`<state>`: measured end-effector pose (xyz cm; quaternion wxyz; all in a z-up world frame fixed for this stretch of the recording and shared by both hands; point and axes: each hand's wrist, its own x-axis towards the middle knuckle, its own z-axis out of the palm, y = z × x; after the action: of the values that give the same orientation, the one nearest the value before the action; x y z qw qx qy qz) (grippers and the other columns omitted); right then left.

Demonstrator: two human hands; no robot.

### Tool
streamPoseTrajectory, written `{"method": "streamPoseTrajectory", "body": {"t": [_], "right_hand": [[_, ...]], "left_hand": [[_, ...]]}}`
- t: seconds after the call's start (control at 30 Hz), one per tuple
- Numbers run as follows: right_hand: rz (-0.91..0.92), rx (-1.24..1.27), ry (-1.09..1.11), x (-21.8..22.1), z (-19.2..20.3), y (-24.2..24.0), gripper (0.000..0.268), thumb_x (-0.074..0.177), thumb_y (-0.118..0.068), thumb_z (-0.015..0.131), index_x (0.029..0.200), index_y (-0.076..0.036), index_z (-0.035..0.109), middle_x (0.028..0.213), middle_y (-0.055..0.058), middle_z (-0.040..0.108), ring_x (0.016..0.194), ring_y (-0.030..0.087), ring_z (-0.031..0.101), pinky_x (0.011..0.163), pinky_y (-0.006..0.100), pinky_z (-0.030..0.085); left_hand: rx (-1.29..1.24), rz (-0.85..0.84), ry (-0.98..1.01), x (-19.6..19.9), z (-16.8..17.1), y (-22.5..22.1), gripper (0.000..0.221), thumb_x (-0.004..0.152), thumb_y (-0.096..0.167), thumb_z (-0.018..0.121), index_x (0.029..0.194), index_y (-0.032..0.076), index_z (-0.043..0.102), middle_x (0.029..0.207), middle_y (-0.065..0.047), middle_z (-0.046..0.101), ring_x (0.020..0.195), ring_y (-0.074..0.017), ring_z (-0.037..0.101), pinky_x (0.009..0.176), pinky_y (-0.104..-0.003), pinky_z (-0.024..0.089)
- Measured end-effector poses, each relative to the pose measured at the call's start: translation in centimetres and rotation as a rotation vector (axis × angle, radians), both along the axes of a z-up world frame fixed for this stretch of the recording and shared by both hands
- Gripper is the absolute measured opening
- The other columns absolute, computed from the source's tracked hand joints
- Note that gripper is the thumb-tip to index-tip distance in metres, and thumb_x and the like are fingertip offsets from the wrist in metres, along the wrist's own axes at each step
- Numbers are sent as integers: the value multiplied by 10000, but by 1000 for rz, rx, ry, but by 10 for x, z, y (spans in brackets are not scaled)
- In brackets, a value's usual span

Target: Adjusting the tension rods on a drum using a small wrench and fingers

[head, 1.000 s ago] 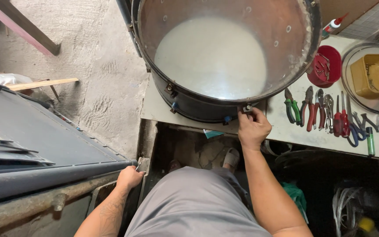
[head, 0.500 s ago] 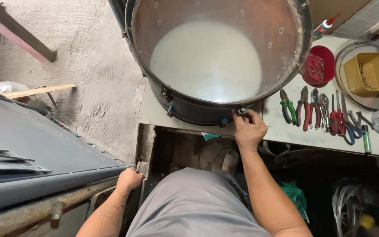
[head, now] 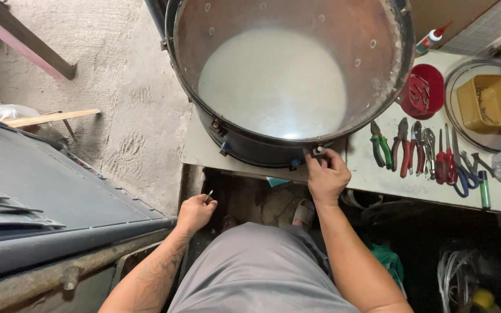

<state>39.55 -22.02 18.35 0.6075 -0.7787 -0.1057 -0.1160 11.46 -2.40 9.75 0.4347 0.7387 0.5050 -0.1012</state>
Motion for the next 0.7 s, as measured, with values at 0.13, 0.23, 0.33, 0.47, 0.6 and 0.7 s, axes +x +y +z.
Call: {"method": "streamPoseTrajectory", "body": {"t": [0.13,0.23,0.33,0.47,0.6,0.7], "right_hand": [[67,-62,-86,6,4,-2,129,735,-11,829,825,-92,787,593,85,585,614,140,613,627,283,518],[15,-21,-15,3,8,0,213,693,-64,907,850,-61,764,575,68,567,597,102,554,654,283,527],[66,-7,-42,8,8,-4,140,728,-37,874,805,-84,767,549,36,541,577,88,543,623,262,509],[81,-84,-88,4,12,-6,144,707,-49,868,811,-88,776,571,82,580,570,152,575,617,280,523],[214,-124,-155,-15,72,0,320,821,-54,736,617,-92,492,615,-23,338,611,110,325,591,282,309],[193,-44,-76,-15,55,0,166,821,-61,785,746,-38,639,671,-28,394,648,86,363,545,275,344]], "left_hand": [[-13,-21,8,7,8,-5,287,827,423,702,993,220,819,887,-112,785,1084,-349,719,931,-461,573],[-5,-68,48,-11,-40,1,327,821,447,709,989,190,822,963,-168,788,1120,-389,700,954,-484,563],[-4,-93,124,-47,-72,6,371,810,438,714,992,129,811,997,-225,780,1140,-418,689,987,-516,552],[-40,-103,312,-95,-99,7,423,785,478,676,1037,169,818,1075,-168,795,1177,-357,695,1024,-471,550],[-62,-74,476,-109,-54,-5,393,802,443,614,994,155,801,1118,-137,783,1159,-334,688,991,-383,526],[-66,-90,526,-116,-53,-6,464,819,401,592,1153,120,748,1245,-154,739,1230,-328,658,1017,-398,530]]}}
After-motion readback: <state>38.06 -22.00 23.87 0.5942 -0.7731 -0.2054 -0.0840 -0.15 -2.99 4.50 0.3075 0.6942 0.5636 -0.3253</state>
